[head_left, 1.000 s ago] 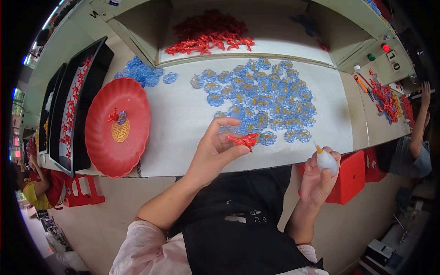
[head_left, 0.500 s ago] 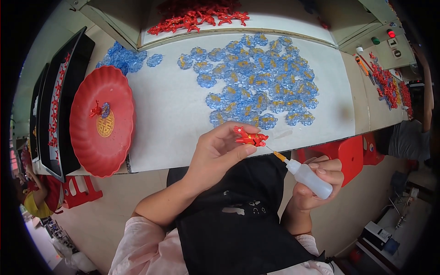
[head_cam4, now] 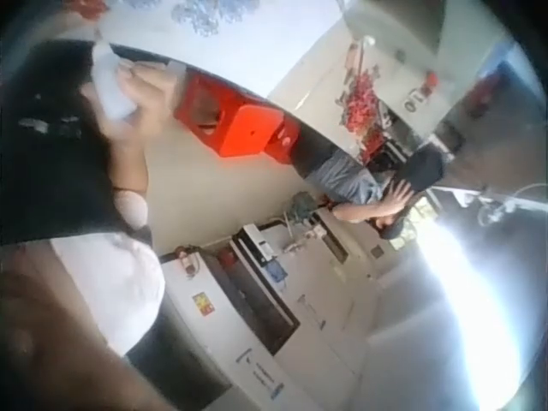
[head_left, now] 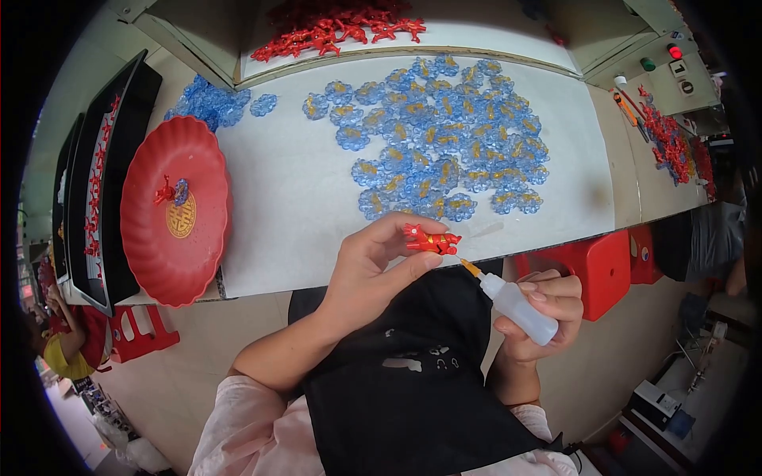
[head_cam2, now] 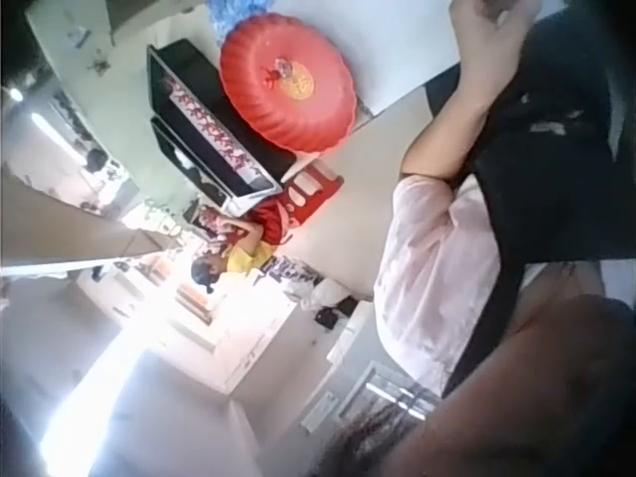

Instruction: The person applies glue from a bottle onto small toy figurines, attaches each figurine onto a plastic base by hand, and places the assembled figures into a red tray.

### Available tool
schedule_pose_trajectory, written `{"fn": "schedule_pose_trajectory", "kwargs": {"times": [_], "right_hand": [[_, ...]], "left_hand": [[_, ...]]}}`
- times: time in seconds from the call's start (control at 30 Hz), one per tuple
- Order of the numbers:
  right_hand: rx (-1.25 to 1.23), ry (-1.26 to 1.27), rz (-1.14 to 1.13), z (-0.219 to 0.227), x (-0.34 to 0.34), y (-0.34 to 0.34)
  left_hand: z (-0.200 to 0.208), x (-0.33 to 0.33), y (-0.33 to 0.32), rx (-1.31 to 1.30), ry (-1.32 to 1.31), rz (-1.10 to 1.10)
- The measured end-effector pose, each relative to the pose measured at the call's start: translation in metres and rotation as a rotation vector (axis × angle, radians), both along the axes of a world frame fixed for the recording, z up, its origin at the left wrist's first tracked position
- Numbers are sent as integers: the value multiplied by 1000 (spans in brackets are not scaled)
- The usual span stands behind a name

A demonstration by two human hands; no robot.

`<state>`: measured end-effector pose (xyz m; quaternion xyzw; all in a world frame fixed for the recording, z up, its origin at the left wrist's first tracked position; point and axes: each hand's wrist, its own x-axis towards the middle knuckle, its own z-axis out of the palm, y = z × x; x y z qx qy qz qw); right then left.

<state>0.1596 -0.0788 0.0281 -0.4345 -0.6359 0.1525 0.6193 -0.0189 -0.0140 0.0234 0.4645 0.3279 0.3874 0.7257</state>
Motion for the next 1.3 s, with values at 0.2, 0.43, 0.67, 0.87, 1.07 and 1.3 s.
{"fn": "schedule_pose_trajectory", "kwargs": {"times": [0.2, 0.43, 0.67, 0.87, 1.07, 1.3], "right_hand": [[-33, -64, -40, -2, 3, 0], [12, -30, -47, -4, 9, -1], [22, 26, -65, -5, 13, -1], [27, -49, -74, -4, 13, 0], [6, -65, -64, -2, 26, 0], [-251, 223, -52, 12, 113, 39]], "left_hand": [[-2, 3, 0, -100, -53, -7], [-4, 9, 0, -110, -43, -21], [-5, 13, 1, -359, -130, -59], [-5, 14, 2, -413, -170, -74], [-4, 25, 3, -420, -164, -55], [3, 26, 29, -310, -195, 113]]}}
